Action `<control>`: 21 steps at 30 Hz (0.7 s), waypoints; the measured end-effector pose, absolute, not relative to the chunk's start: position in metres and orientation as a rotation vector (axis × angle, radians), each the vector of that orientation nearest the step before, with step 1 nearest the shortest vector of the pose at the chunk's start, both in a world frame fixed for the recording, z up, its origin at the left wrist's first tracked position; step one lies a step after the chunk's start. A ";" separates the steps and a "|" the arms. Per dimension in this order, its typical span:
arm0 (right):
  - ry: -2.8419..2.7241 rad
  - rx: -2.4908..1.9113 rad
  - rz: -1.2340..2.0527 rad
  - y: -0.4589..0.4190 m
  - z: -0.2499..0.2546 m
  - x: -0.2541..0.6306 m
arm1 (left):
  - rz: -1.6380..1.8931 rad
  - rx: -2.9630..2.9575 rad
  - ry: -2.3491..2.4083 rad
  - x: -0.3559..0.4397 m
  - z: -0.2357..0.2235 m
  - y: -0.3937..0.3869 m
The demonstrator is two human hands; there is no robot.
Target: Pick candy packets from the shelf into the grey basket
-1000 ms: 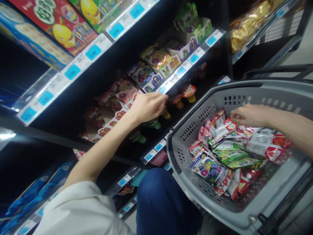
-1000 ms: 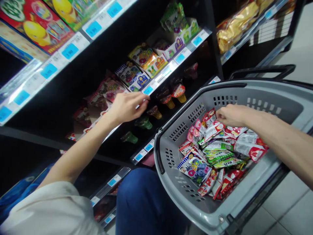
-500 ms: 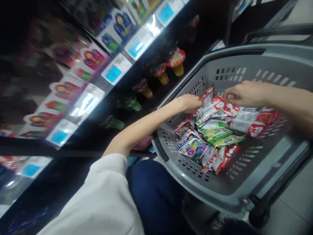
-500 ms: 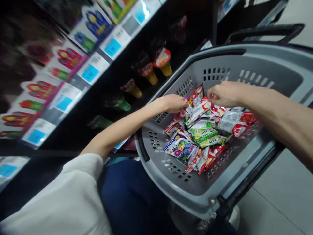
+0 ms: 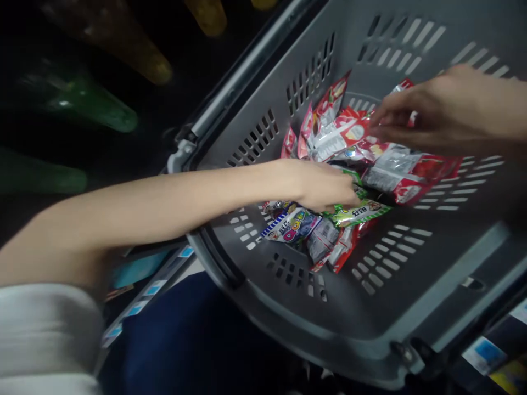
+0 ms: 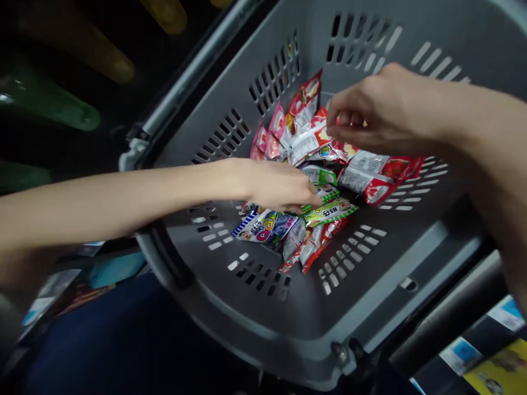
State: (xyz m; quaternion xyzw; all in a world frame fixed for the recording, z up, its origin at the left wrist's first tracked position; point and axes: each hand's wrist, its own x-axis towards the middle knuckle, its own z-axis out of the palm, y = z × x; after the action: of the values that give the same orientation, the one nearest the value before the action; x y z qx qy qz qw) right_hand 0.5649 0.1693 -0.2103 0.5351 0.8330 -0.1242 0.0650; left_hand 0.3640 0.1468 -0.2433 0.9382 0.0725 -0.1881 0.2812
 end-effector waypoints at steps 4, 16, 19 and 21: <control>2.578 1.615 -0.323 0.171 -0.204 0.572 | -0.249 2.501 -0.170 0.367 -0.250 0.133; 2.646 1.439 -0.227 0.167 -0.202 0.576 | -0.333 2.465 -0.205 0.369 -0.268 0.124; 2.617 1.474 -0.291 0.165 -0.200 0.572 | -0.305 2.395 -0.191 0.370 -0.250 0.141; 2.677 1.459 -0.352 0.162 -0.197 0.571 | -0.257 2.335 -0.129 0.370 -0.230 0.151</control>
State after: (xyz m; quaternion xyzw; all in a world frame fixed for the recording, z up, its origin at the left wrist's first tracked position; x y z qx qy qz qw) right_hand 0.5706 0.1623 -0.1972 0.4752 0.8716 -0.1147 0.0364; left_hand 0.3699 0.1515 -0.2298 0.9162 -0.0506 -0.1008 0.3845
